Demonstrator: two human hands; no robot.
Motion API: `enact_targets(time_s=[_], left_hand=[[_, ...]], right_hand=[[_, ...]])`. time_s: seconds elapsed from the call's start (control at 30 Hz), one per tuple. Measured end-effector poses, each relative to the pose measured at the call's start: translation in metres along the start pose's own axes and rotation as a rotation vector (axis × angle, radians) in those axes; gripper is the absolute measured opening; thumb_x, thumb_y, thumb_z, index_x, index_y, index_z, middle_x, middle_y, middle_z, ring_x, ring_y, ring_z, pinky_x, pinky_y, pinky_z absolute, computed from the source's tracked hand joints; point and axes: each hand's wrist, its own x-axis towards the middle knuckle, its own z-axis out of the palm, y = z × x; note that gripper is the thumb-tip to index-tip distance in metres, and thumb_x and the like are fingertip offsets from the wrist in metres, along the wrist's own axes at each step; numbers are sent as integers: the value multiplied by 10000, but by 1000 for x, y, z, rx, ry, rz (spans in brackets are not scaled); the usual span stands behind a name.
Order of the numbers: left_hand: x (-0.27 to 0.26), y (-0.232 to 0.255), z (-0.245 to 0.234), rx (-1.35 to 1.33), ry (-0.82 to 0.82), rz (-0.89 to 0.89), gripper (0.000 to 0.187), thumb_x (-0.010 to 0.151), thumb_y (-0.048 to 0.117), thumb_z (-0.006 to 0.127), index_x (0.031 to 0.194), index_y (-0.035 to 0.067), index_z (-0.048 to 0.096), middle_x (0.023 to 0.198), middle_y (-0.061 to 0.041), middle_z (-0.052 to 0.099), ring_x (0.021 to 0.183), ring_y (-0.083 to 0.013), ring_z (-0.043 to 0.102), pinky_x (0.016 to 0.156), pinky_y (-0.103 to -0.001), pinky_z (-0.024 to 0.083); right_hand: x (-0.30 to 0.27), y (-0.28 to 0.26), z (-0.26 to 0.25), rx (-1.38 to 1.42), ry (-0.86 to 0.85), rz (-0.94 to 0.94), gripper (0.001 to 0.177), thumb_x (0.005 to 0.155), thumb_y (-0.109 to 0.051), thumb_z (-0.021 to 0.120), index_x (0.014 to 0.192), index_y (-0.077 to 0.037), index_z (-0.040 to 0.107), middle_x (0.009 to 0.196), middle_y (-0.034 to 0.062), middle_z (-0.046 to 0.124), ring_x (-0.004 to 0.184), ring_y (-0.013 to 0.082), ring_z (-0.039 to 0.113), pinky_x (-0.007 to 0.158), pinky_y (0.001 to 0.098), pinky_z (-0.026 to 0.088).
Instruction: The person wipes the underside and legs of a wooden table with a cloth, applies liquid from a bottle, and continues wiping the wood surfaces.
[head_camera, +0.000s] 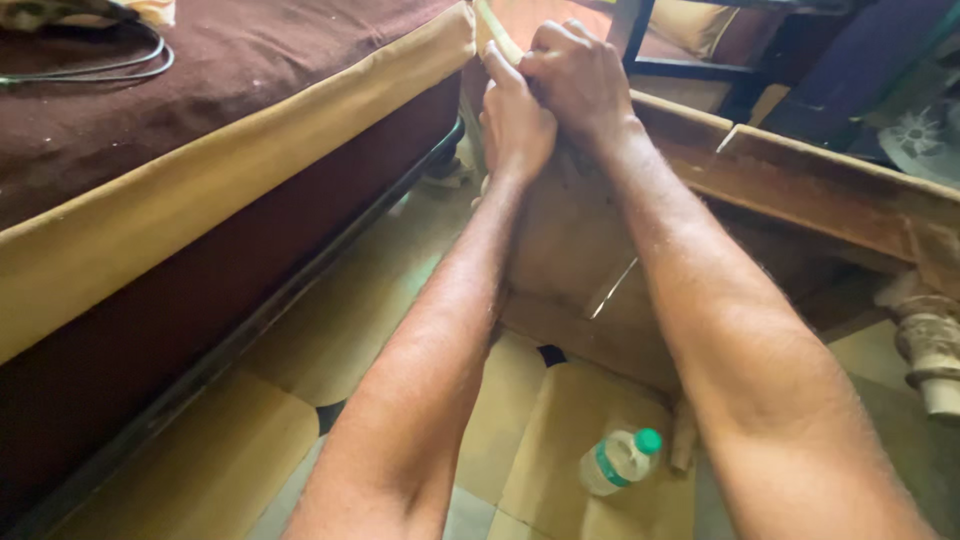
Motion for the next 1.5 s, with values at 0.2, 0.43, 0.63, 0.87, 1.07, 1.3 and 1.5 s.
enact_targets(time_s=[0.2, 0.43, 0.63, 0.87, 1.07, 1.3, 1.5], left_hand=[[4, -11, 5, -57, 245, 112, 760, 770, -6, 555, 1474, -34, 271, 1168, -362, 646, 1132, -529, 627, 961, -562, 489], [4, -6, 0, -73, 266, 36, 422, 846, 118, 630, 1222, -5, 483, 1078, -319, 700, 1033, -506, 660, 865, -568, 510], [-3, -1, -9, 103, 145, 65, 529, 832, 66, 614, 1317, 29, 407, 987, -312, 723, 973, -479, 702, 905, -562, 540], [-9, 4, -4, 108, 203, 79, 594, 788, 68, 648, 1302, 24, 355, 1080, -320, 652, 956, -519, 665, 806, -587, 529], [-1, -11, 3, 90, 209, 129, 459, 894, 70, 593, 1299, 40, 381, 1174, -310, 635, 1032, -525, 666, 886, -586, 520], [-10, 2, -2, 215, -37, 113, 394, 951, 175, 555, 1336, 98, 583, 1191, -250, 651, 1060, -473, 676, 932, -576, 535], [-15, 0, 5, 513, -188, 460, 554, 867, 420, 687, 1309, 94, 615, 1275, -201, 594, 1322, -364, 470, 1143, -673, 254]], right_hand=[[8, -10, 10, 9, 366, -170, 194, 844, -183, 731, 1008, -233, 822, 1130, -6, 722, 1181, 294, 590, 973, 429, 515], [1, -20, -3, 69, 168, 95, 236, 849, -137, 698, 982, -271, 840, 1034, 26, 729, 1072, 323, 605, 903, 416, 507], [-76, -8, -50, -27, 223, 210, 278, 769, -87, 779, 1001, -228, 837, 1037, 57, 725, 1050, 321, 636, 904, 421, 516], [-56, -10, -38, -110, 272, 10, 287, 711, -118, 766, 969, -218, 839, 1038, 50, 722, 1034, 302, 642, 902, 417, 526], [-3, -15, -1, 46, 242, -20, 111, 852, -211, 717, 887, -164, 812, 993, 51, 710, 1014, 309, 639, 834, 415, 538], [-33, -17, -12, 39, 345, 170, 184, 827, -130, 749, 964, -210, 843, 1041, 65, 705, 1049, 341, 630, 887, 423, 533], [-123, 19, -69, -73, 334, 286, 153, 900, -155, 826, 1036, -221, 851, 1100, 71, 708, 1084, 337, 623, 934, 444, 517]])
